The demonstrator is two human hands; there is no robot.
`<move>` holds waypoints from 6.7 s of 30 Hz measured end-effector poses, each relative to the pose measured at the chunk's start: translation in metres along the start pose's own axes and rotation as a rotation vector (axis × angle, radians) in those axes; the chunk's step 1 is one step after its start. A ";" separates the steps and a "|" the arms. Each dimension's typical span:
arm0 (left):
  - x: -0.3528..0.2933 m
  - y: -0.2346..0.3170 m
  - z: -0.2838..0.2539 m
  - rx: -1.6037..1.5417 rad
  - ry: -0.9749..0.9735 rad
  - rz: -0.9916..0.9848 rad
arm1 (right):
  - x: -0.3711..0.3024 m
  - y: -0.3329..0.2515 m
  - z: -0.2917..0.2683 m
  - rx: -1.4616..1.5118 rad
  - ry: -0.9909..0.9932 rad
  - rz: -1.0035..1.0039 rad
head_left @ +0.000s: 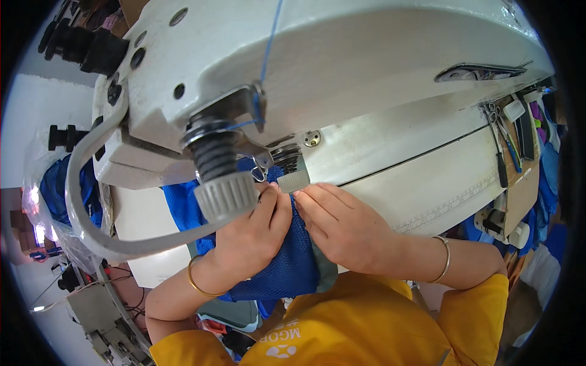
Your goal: Sewing blue mesh pockets onto a green fabric base using an industrial sewing machine.
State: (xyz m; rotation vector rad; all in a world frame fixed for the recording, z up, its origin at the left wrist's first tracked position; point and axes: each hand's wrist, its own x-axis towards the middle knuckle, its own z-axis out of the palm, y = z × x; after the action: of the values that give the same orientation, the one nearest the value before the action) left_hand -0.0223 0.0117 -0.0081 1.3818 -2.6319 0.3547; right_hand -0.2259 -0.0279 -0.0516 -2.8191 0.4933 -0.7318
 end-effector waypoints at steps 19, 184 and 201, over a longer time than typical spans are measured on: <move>-0.004 -0.004 0.010 -0.143 0.140 -0.036 | 0.006 0.000 -0.008 0.023 -0.066 -0.004; 0.001 -0.051 0.035 -0.812 0.179 -0.755 | 0.072 -0.002 -0.005 0.768 0.081 1.092; -0.001 -0.054 0.049 -0.896 0.290 -0.707 | 0.078 0.004 -0.026 1.536 0.004 1.405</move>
State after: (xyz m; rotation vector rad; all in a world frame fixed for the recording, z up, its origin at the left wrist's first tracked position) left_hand 0.0217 -0.0305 -0.0477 1.5770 -1.5462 -0.5871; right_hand -0.1753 -0.0626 0.0037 -0.6946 1.0322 -0.3815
